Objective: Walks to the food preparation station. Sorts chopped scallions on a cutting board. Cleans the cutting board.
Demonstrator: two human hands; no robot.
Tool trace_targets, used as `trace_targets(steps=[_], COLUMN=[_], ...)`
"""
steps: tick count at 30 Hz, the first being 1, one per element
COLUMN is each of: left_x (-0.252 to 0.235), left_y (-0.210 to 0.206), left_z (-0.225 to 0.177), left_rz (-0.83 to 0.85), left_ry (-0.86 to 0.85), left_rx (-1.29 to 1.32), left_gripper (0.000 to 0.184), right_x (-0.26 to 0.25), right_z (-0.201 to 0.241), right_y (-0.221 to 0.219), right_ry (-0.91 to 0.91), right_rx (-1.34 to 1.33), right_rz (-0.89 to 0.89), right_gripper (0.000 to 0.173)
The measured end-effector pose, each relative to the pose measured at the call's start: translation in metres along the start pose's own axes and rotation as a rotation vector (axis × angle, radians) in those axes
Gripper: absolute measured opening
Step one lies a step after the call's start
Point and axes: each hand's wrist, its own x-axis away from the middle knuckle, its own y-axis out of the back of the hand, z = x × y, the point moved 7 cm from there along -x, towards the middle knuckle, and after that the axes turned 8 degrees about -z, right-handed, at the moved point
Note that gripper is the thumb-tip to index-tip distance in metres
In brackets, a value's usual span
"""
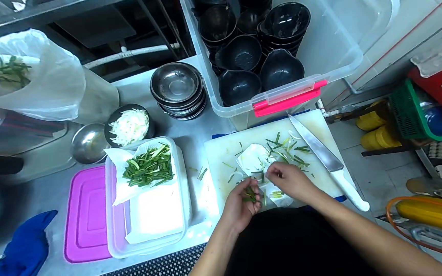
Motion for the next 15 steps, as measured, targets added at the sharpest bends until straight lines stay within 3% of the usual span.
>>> trace_targets(steps=[2,9,15], left_x=[0.0,0.0,0.002], left_y=[0.001,0.003,0.012], left_z=[0.0,-0.004,-0.004], left_rz=[-0.005,-0.028,-0.076], left_ry=[0.002,-0.02,-0.027], left_rx=[0.014,0.033,0.077], left_gripper=[0.036,0.03,0.029], right_x=[-0.018,-0.045,-0.051], right_z=[-0.005,0.013,0.005], right_y=[0.0,-0.017,-0.016], right_ry=[-0.038,-0.16,-0.199], right_rx=[0.145,0.589,0.509], right_rz=[-0.027,0.159,0.176], right_gripper=[0.019,0.037,0.028])
